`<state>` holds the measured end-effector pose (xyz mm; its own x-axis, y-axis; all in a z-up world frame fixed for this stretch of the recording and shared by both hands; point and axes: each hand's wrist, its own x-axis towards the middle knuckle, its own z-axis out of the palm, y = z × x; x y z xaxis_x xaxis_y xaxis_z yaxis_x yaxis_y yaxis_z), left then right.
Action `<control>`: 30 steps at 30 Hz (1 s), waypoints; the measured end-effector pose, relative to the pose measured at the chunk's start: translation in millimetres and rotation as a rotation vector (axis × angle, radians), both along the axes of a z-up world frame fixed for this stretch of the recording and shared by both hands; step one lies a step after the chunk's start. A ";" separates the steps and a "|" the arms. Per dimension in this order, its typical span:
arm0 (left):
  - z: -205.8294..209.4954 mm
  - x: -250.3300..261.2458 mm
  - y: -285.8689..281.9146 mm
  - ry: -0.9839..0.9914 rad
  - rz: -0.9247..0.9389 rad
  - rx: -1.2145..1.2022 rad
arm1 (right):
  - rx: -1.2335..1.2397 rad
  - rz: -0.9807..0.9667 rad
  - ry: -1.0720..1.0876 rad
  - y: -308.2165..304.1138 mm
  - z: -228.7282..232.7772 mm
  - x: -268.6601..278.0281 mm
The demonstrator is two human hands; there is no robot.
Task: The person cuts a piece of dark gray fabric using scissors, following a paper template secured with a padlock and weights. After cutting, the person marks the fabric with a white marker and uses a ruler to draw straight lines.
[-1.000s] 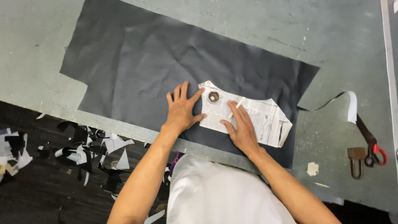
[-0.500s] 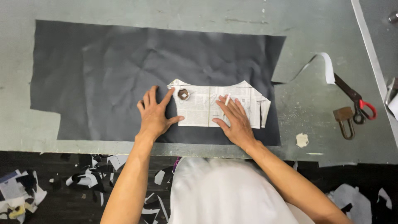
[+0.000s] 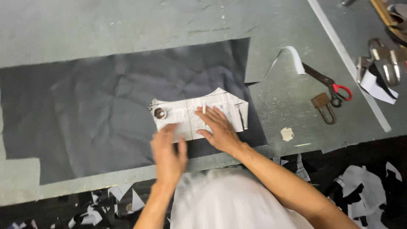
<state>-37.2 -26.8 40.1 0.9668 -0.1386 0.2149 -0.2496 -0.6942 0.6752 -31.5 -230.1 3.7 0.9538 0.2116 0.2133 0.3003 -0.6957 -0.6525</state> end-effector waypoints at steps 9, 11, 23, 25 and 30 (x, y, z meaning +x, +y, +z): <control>-48.3 24.5 -54.6 -0.152 -0.087 0.037 | 0.275 -0.147 0.035 -44.3 16.6 -7.7; -50.6 18.4 -55.7 -0.156 -0.082 0.046 | 0.155 -0.468 -0.052 -91.2 17.1 -24.5; -50.2 13.8 -60.9 -0.056 -0.157 0.177 | -0.344 -0.898 0.000 -297.3 -40.5 -82.4; -49.8 13.8 -61.0 -0.070 -0.157 0.198 | -0.303 -0.937 0.040 -290.8 -27.0 -75.1; -53.8 14.8 -62.6 -0.063 -0.154 0.197 | 0.028 -0.839 0.047 -199.6 19.3 -40.2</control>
